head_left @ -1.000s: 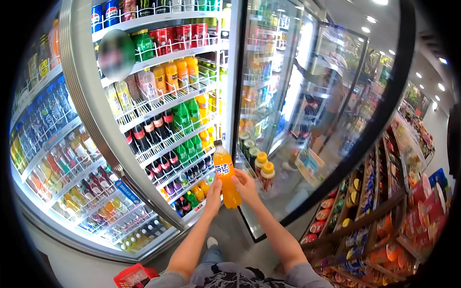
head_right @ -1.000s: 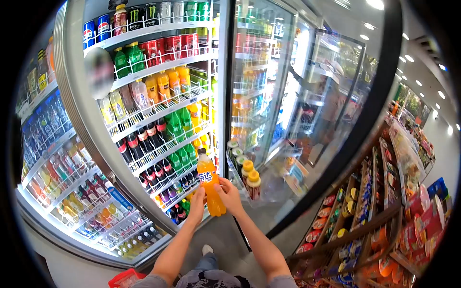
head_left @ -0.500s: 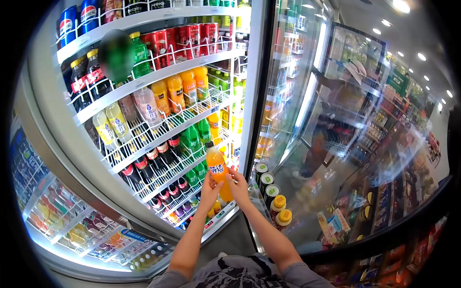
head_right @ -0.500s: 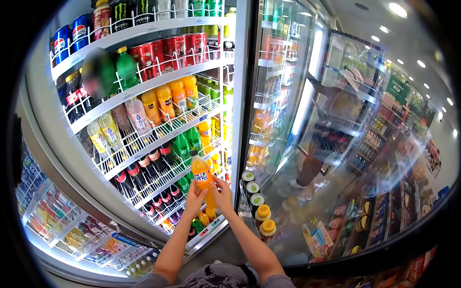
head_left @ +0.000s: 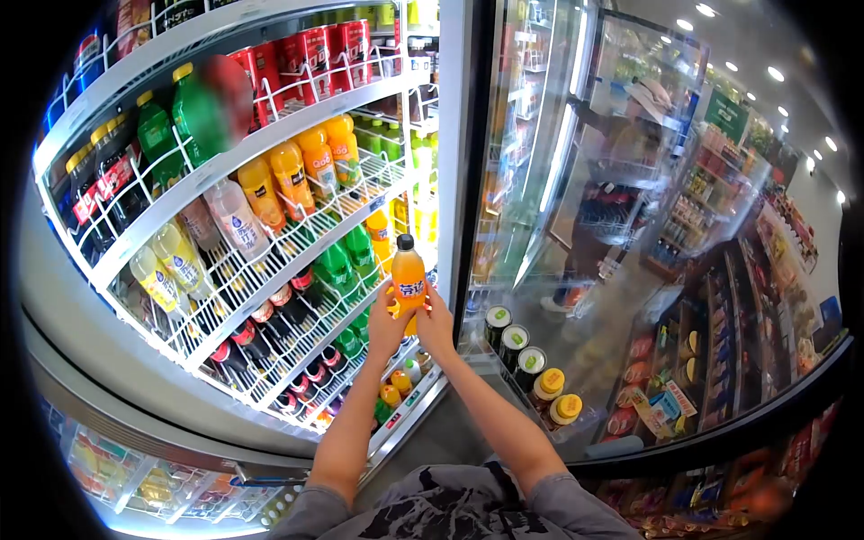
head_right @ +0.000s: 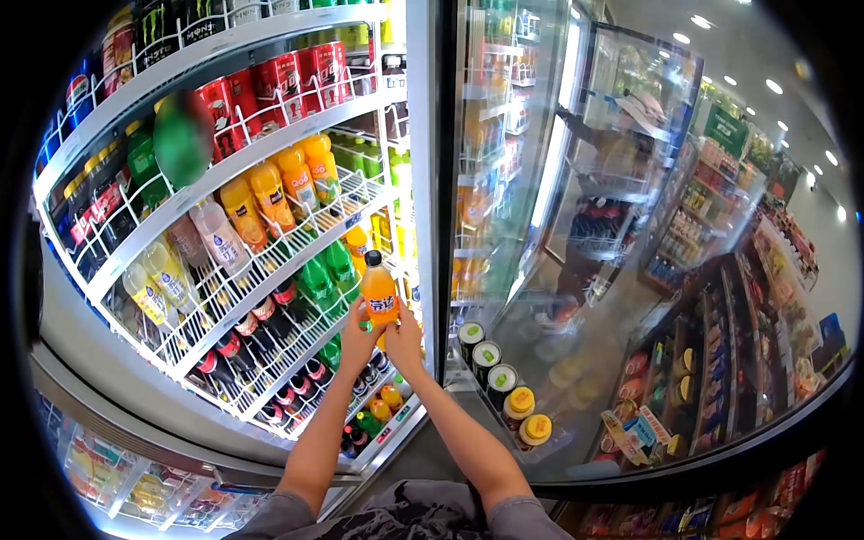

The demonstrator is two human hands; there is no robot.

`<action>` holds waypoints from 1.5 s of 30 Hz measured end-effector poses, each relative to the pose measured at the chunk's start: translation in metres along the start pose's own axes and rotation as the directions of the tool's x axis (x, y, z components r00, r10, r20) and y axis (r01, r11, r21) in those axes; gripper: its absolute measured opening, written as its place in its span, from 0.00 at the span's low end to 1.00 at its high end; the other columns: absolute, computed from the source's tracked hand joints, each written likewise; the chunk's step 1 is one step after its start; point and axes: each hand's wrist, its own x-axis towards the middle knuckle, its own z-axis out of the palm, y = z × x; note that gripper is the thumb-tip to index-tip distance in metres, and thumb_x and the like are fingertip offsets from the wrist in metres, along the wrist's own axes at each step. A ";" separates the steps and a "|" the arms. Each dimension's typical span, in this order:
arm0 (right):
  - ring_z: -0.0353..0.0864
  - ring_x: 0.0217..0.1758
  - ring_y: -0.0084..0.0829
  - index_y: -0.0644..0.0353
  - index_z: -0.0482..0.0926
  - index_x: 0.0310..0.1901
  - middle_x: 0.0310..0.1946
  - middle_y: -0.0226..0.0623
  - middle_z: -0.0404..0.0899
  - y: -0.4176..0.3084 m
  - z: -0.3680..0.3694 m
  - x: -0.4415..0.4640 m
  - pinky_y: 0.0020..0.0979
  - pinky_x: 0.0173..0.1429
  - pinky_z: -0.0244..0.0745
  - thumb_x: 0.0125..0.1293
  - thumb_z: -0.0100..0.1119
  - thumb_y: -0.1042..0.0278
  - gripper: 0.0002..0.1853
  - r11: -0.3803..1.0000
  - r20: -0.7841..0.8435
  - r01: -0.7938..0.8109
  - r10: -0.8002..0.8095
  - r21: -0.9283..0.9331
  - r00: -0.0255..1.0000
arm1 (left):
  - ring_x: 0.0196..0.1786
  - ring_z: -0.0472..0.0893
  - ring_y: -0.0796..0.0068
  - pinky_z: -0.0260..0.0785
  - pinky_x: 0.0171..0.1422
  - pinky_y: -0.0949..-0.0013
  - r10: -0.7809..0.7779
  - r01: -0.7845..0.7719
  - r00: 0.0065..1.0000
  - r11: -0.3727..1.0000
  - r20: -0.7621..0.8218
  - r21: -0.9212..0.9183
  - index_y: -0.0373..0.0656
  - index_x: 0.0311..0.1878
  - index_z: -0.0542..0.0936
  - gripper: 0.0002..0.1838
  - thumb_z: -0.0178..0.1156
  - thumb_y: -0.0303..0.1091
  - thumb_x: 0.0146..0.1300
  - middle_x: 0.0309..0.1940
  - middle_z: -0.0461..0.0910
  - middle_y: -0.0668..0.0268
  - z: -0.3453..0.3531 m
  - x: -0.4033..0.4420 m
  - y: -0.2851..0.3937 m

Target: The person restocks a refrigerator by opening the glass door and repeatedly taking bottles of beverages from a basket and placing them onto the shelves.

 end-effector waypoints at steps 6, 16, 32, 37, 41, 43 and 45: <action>0.77 0.59 0.48 0.64 0.67 0.67 0.55 0.54 0.77 -0.006 0.000 0.068 0.39 0.62 0.72 0.61 0.45 0.82 0.29 0.999 0.062 0.006 -0.008 0.045 0.998 | 0.40 0.81 0.68 0.74 0.45 0.66 0.033 -0.036 0.998 0.998 -0.058 -0.047 0.39 0.73 0.61 0.42 0.71 0.34 0.57 0.44 0.82 0.56 0.022 0.062 -0.002; 0.74 0.64 0.49 0.65 0.70 0.66 0.60 0.55 0.75 -0.002 0.001 0.143 0.39 0.69 0.67 0.60 0.45 0.81 0.29 0.999 0.127 -0.033 0.036 -0.031 0.991 | 0.44 0.77 0.53 0.71 0.51 0.58 0.203 -0.177 0.960 0.974 -0.191 0.143 0.37 0.74 0.57 0.39 0.64 0.30 0.62 0.44 0.75 0.48 0.072 0.123 -0.029; 0.81 0.57 0.48 0.66 0.72 0.56 0.51 0.52 0.82 0.048 0.035 0.220 0.40 0.59 0.77 0.62 0.61 0.73 0.20 0.992 0.197 0.107 -0.093 -0.060 0.976 | 0.66 0.68 0.47 0.60 0.71 0.58 0.131 -0.119 0.977 0.990 -0.167 0.079 0.36 0.76 0.54 0.34 0.44 0.18 0.65 0.63 0.67 0.44 0.086 0.178 -0.058; 0.86 0.48 0.42 0.66 0.73 0.53 0.45 0.46 0.85 0.076 0.044 0.241 0.37 0.51 0.81 0.61 0.69 0.65 0.23 0.988 0.271 0.151 -0.153 0.029 0.950 | 0.70 0.65 0.46 0.58 0.74 0.58 0.094 -0.091 0.971 0.996 -0.218 0.025 0.32 0.74 0.57 0.31 0.45 0.19 0.66 0.67 0.64 0.43 0.101 0.180 -0.079; 0.87 0.45 0.38 0.66 0.74 0.53 0.43 0.43 0.86 0.100 0.053 0.248 0.35 0.48 0.81 0.64 0.67 0.62 0.22 0.983 0.294 0.180 -0.180 0.027 0.939 | 0.73 0.63 0.50 0.55 0.76 0.60 0.037 -0.048 0.971 0.998 -0.235 -0.039 0.33 0.74 0.57 0.33 0.47 0.19 0.64 0.70 0.62 0.45 0.112 0.183 -0.086; 0.86 0.44 0.37 0.65 0.74 0.54 0.42 0.42 0.86 0.111 0.056 0.251 0.35 0.47 0.80 0.65 0.66 0.62 0.21 0.986 0.321 0.164 -0.163 0.025 0.933 | 0.75 0.61 0.54 0.52 0.77 0.62 -0.007 -0.020 0.977 0.992 -0.213 -0.124 0.35 0.75 0.55 0.35 0.49 0.18 0.63 0.71 0.62 0.48 0.113 0.184 -0.088; 0.85 0.46 0.37 0.64 0.73 0.57 0.45 0.42 0.85 0.123 0.060 0.255 0.34 0.48 0.79 0.66 0.64 0.62 0.22 0.985 0.394 0.172 -0.159 0.002 0.905 | 0.72 0.64 0.48 0.57 0.74 0.59 0.052 -0.088 0.975 0.984 -0.218 -0.157 0.35 0.74 0.57 0.35 0.47 0.16 0.61 0.69 0.63 0.43 0.115 0.185 -0.090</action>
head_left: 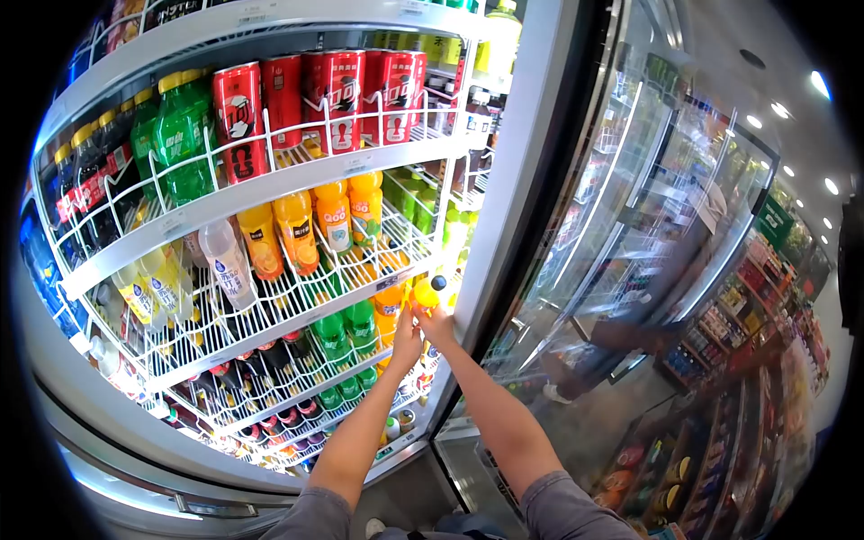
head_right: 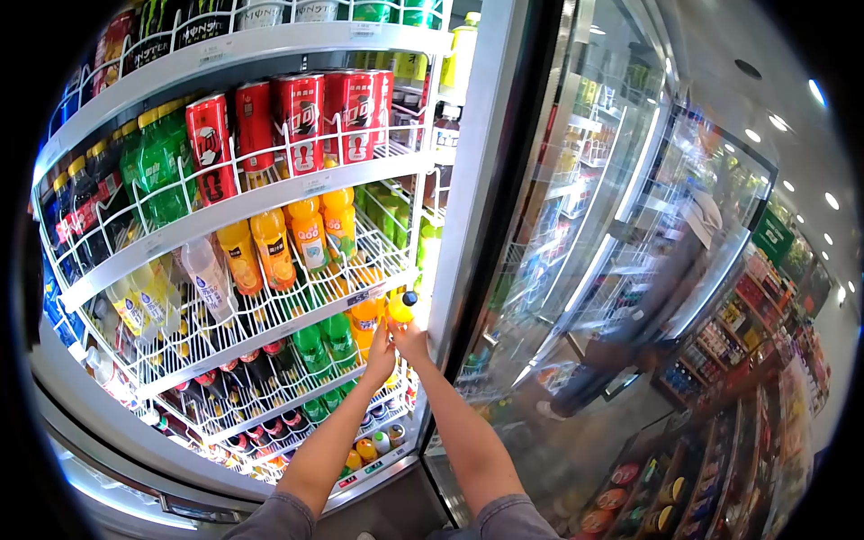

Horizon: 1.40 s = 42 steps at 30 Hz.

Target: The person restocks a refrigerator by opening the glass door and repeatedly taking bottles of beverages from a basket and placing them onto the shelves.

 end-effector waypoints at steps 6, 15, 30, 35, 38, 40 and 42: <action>0.79 0.56 0.48 0.68 0.61 0.67 0.54 0.54 0.78 0.021 0.022 0.012 0.40 0.58 0.74 0.66 0.64 0.61 0.34 0.994 0.030 -0.085 0.083 0.073 0.996 | 0.76 0.59 0.51 0.55 0.75 0.64 -0.171 0.178 0.983 0.978 0.068 -0.112 0.34 0.76 0.49 0.38 0.46 0.16 0.61 0.73 0.58 0.43 0.004 0.004 -0.022; 0.85 0.39 0.38 0.66 0.68 0.61 0.39 0.44 0.84 0.046 0.033 0.049 0.34 0.43 0.79 0.51 0.76 0.62 0.38 0.959 -0.097 -0.044 0.018 -0.279 0.995 | 0.81 0.47 0.59 0.49 0.77 0.71 -0.293 0.363 0.919 0.888 0.263 -0.280 0.32 0.77 0.36 0.44 0.46 0.16 0.62 0.78 0.46 0.47 0.003 -0.002 -0.021; 0.80 0.43 0.59 0.77 0.74 0.48 0.39 0.64 0.79 -0.023 0.021 -0.072 0.48 0.49 0.77 0.55 0.65 0.65 0.24 0.923 -0.131 -0.093 0.047 -0.372 0.990 | 0.60 0.78 0.64 0.72 0.61 0.67 -0.356 0.362 0.931 0.869 0.081 -0.339 0.43 0.77 0.54 0.32 0.46 0.20 0.71 0.65 0.71 0.51 -0.069 -0.146 0.037; 0.79 0.46 0.54 0.73 0.77 0.46 0.49 0.59 0.73 -0.043 0.039 -0.138 0.43 0.52 0.76 0.59 0.63 0.65 0.19 0.880 -0.220 0.069 -0.193 -0.470 0.956 | 0.55 0.79 0.68 0.71 0.59 0.69 -0.354 0.366 0.930 0.864 0.100 -0.346 0.43 0.75 0.59 0.31 0.46 0.19 0.69 0.61 0.75 0.53 -0.102 -0.166 0.071; 0.83 0.47 0.44 0.72 0.75 0.55 0.54 0.56 0.70 -0.092 0.037 -0.176 0.36 0.50 0.80 0.63 0.62 0.67 0.22 0.977 -0.094 -0.136 0.121 -0.166 0.988 | 0.54 0.79 0.70 0.72 0.58 0.71 -0.352 0.372 0.928 0.835 0.125 -0.405 0.41 0.73 0.62 0.28 0.46 0.19 0.69 0.60 0.74 0.54 -0.108 -0.180 0.079; 0.85 0.45 0.41 0.70 0.76 0.56 0.55 0.54 0.72 -0.110 0.038 -0.201 0.35 0.50 0.80 0.64 0.61 0.68 0.21 0.978 -0.082 -0.173 0.164 -0.120 0.983 | 0.53 0.78 0.71 0.73 0.56 0.70 -0.358 0.377 0.926 0.846 0.120 -0.376 0.40 0.71 0.63 0.26 0.46 0.20 0.69 0.58 0.75 0.55 -0.111 -0.192 0.083; 0.85 0.44 0.41 0.70 0.76 0.55 0.55 0.53 0.73 -0.125 0.031 -0.224 0.35 0.49 0.81 0.64 0.60 0.69 0.20 0.979 -0.073 -0.142 0.132 -0.146 0.989 | 0.53 0.79 0.71 0.73 0.57 0.69 -0.383 0.399 0.916 0.831 0.122 -0.388 0.39 0.70 0.65 0.25 0.45 0.20 0.69 0.57 0.76 0.56 -0.113 -0.206 0.095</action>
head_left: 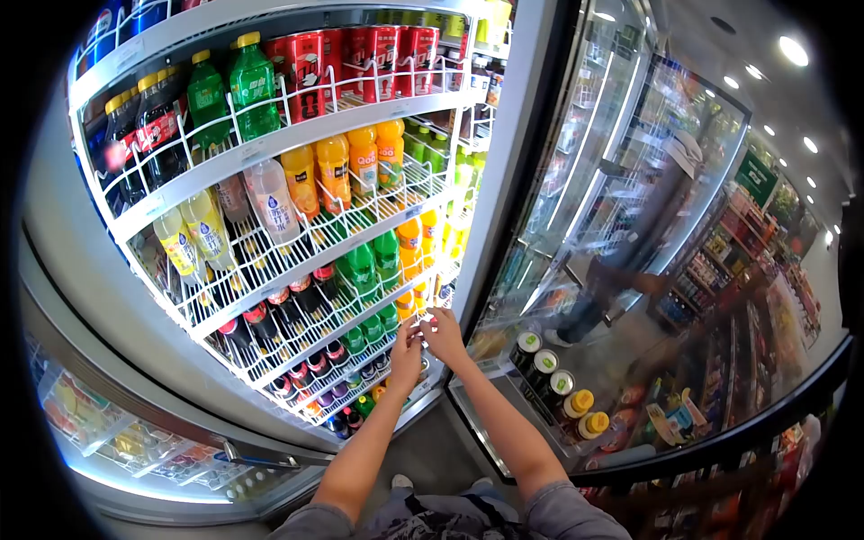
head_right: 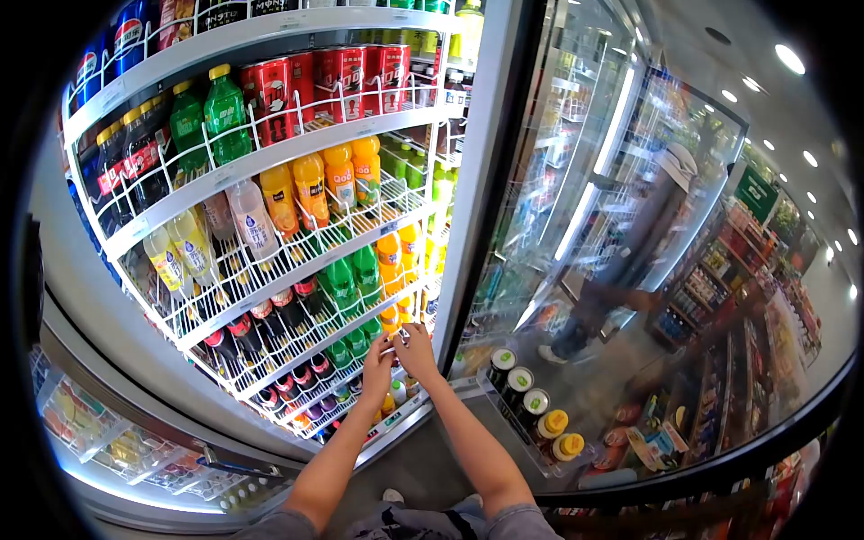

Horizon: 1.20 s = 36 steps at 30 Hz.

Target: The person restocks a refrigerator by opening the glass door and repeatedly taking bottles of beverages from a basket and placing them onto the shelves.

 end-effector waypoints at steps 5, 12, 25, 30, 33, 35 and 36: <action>0.85 0.48 0.38 0.69 0.77 0.55 0.54 0.49 0.74 -0.016 -0.032 -0.051 0.31 0.41 0.83 0.65 0.59 0.72 0.18 0.994 0.056 -0.002 -0.005 0.113 0.998 | 0.53 0.78 0.72 0.71 0.55 0.71 -0.016 0.015 1.000 0.998 -0.013 -0.069 0.41 0.69 0.66 0.24 0.45 0.21 0.70 0.58 0.75 0.58 0.011 -0.054 0.022; 0.85 0.47 0.32 0.68 0.78 0.55 0.55 0.44 0.75 -0.073 -0.104 -0.133 0.28 0.48 0.80 0.67 0.59 0.71 0.16 0.983 0.151 0.012 -0.041 0.185 0.988 | 0.51 0.77 0.75 0.70 0.53 0.74 0.059 -0.063 0.996 0.996 -0.064 -0.057 0.42 0.68 0.68 0.23 0.46 0.23 0.71 0.56 0.77 0.62 0.044 -0.126 0.057; 0.82 0.37 0.21 0.60 0.73 0.59 0.35 0.36 0.84 -0.126 -0.056 -0.239 0.23 0.39 0.76 0.74 0.52 0.68 0.15 0.846 0.368 -0.079 -0.143 0.527 0.919 | 0.53 0.77 0.76 0.69 0.57 0.72 0.184 -0.184 0.910 0.982 -0.373 0.035 0.42 0.64 0.73 0.19 0.46 0.24 0.72 0.53 0.79 0.63 -0.010 -0.301 0.074; 0.84 0.34 0.23 0.61 0.75 0.57 0.32 0.37 0.84 -0.175 -0.019 -0.280 0.25 0.39 0.77 0.73 0.53 0.68 0.14 0.854 0.488 -0.069 -0.226 0.515 0.843 | 0.48 0.76 0.78 0.69 0.52 0.74 0.203 -0.183 0.818 0.979 -0.539 0.091 0.42 0.65 0.72 0.20 0.46 0.26 0.73 0.53 0.79 0.63 -0.079 -0.377 0.092; 0.83 0.33 0.23 0.62 0.76 0.56 0.32 0.38 0.84 -0.192 0.000 -0.298 0.25 0.38 0.77 0.73 0.53 0.70 0.13 0.848 0.567 -0.118 -0.235 0.517 0.790 | 0.49 0.76 0.79 0.67 0.54 0.74 0.226 -0.183 0.781 0.974 -0.583 0.132 0.43 0.65 0.73 0.19 0.47 0.28 0.73 0.52 0.79 0.66 -0.112 -0.411 0.107; 0.82 0.34 0.23 0.62 0.77 0.55 0.32 0.37 0.83 -0.195 0.016 -0.302 0.25 0.40 0.76 0.73 0.53 0.68 0.12 0.846 0.594 -0.118 -0.259 0.520 0.762 | 0.48 0.76 0.80 0.68 0.54 0.74 0.229 -0.172 0.765 0.973 -0.602 0.152 0.43 0.65 0.72 0.19 0.47 0.28 0.73 0.52 0.79 0.65 -0.140 -0.429 0.108; 0.81 0.34 0.23 0.62 0.77 0.54 0.33 0.37 0.83 -0.201 0.021 -0.305 0.25 0.40 0.76 0.74 0.53 0.68 0.12 0.849 0.608 -0.123 -0.260 0.515 0.750 | 0.48 0.75 0.80 0.67 0.53 0.74 0.214 -0.161 0.756 0.977 -0.619 0.141 0.42 0.64 0.73 0.19 0.47 0.27 0.73 0.51 0.79 0.65 -0.150 -0.440 0.113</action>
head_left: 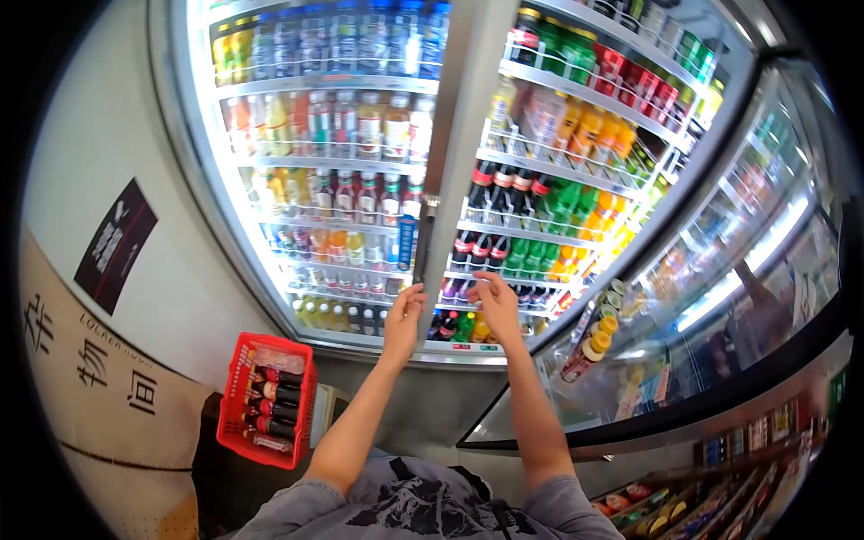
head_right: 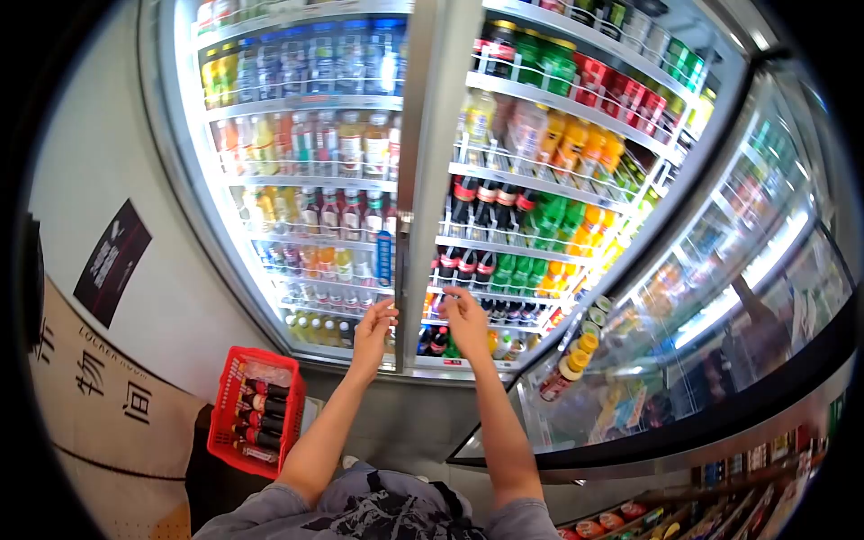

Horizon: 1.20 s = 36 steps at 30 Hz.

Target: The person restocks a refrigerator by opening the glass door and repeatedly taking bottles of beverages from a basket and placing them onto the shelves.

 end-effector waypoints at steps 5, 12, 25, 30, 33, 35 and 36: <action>0.80 0.34 0.20 0.62 0.78 0.53 0.34 0.34 0.83 0.002 0.043 0.015 0.21 0.37 0.73 0.74 0.53 0.65 0.13 1.000 0.103 0.017 -0.014 -0.025 0.995 | 0.44 0.74 0.81 0.66 0.52 0.76 0.019 -0.016 0.998 0.999 -0.053 0.051 0.41 0.64 0.74 0.18 0.48 0.27 0.72 0.48 0.79 0.66 -0.071 -0.010 0.013; 0.81 0.35 0.18 0.61 0.78 0.54 0.34 0.32 0.84 0.001 0.107 0.021 0.19 0.36 0.71 0.75 0.51 0.64 0.13 0.996 0.289 -0.033 0.056 -0.084 0.956 | 0.47 0.75 0.79 0.67 0.54 0.75 -0.042 0.042 0.983 0.999 -0.176 -0.004 0.40 0.62 0.74 0.17 0.48 0.28 0.73 0.49 0.79 0.66 -0.149 -0.017 0.015; 0.82 0.36 0.21 0.63 0.78 0.54 0.34 0.35 0.84 0.046 0.315 -0.006 0.24 0.42 0.76 0.74 0.52 0.64 0.14 0.993 0.642 -0.056 0.112 -0.107 0.759 | 0.46 0.77 0.80 0.67 0.50 0.78 -0.085 0.071 0.909 0.996 -0.408 -0.049 0.43 0.62 0.75 0.17 0.50 0.33 0.74 0.48 0.80 0.66 -0.291 -0.054 0.018; 0.83 0.39 0.23 0.63 0.78 0.54 0.37 0.38 0.85 0.070 0.378 -0.023 0.26 0.45 0.77 0.74 0.51 0.65 0.14 0.982 0.706 -0.142 0.186 -0.122 0.683 | 0.46 0.78 0.81 0.69 0.50 0.75 -0.177 0.125 0.813 0.984 -0.555 -0.131 0.45 0.59 0.77 0.15 0.51 0.35 0.74 0.47 0.81 0.69 -0.353 -0.093 0.009; 0.84 0.41 0.25 0.63 0.78 0.54 0.38 0.39 0.86 0.089 0.405 -0.030 0.27 0.47 0.77 0.74 0.51 0.66 0.14 0.988 0.751 -0.079 0.151 -0.130 0.643 | 0.45 0.78 0.80 0.69 0.50 0.74 -0.193 0.120 0.734 0.980 -0.651 -0.156 0.46 0.57 0.78 0.14 0.51 0.34 0.73 0.46 0.81 0.70 -0.383 -0.114 -0.016; 0.85 0.42 0.26 0.63 0.78 0.54 0.38 0.40 0.86 0.100 0.421 -0.031 0.28 0.48 0.77 0.73 0.50 0.67 0.14 0.986 0.773 -0.102 0.168 -0.134 0.611 | 0.44 0.79 0.79 0.69 0.50 0.75 -0.257 0.126 0.666 0.964 -0.700 -0.234 0.45 0.57 0.78 0.15 0.50 0.33 0.72 0.46 0.81 0.68 -0.400 -0.127 -0.028; 0.85 0.41 0.26 0.63 0.78 0.54 0.38 0.40 0.86 0.098 0.427 -0.032 0.29 0.47 0.78 0.74 0.51 0.66 0.14 0.979 0.780 -0.020 0.172 -0.201 0.602 | 0.42 0.78 0.79 0.69 0.48 0.75 -0.250 0.120 0.645 0.966 -0.722 -0.227 0.45 0.57 0.78 0.15 0.50 0.32 0.72 0.46 0.81 0.67 -0.406 -0.133 -0.030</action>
